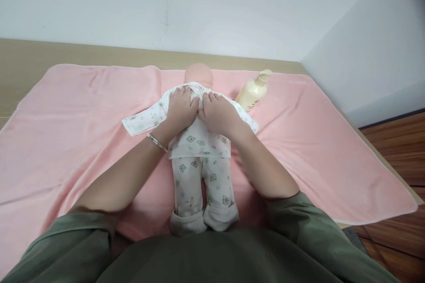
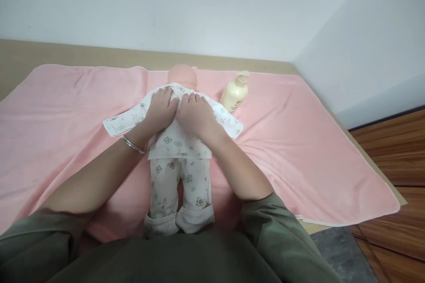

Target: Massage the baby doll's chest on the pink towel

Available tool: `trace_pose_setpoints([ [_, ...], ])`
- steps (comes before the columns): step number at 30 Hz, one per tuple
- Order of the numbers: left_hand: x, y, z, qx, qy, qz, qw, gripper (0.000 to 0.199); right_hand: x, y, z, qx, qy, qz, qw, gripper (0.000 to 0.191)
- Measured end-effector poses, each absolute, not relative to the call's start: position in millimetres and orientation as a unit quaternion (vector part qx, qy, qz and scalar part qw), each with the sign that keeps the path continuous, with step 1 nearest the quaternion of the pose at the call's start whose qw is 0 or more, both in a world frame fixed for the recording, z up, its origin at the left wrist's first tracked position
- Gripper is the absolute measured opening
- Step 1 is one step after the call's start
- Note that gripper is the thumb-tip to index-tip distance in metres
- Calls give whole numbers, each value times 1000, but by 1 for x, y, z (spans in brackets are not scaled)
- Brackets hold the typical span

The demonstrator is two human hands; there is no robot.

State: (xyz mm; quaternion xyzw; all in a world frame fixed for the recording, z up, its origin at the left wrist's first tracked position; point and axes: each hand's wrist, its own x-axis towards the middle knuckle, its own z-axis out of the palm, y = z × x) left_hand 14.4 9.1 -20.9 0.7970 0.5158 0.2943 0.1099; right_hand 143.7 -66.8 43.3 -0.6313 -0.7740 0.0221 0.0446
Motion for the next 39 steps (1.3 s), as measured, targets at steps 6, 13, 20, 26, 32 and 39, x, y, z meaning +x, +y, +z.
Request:
trace_pose_setpoints([
  [6, 14, 9, -18, 793, 525, 281, 128, 45, 158, -43, 35, -644, -753, 110, 85, 61],
  [13, 14, 7, -14, 793, 537, 254, 133, 55, 155, -31, 12, -679, -711, 78, 163, 65],
  [20, 14, 8, -16, 789, 538, 267, 132, 56, 154, -31, 8, -683, -702, 77, 188, 65],
  [26, 14, 8, -17, 792, 531, 271, 132, 58, 155, -30, 6, -682, -700, 75, 198, 65],
  [32, 14, 10, -20, 788, 529, 286, 130, 53, 155, -30, 6, -680, -701, 79, 199, 64],
  [39, 14, 8, -16, 790, 531, 274, 137, 56, 156, -29, 5, -675, -704, 76, 206, 64],
])
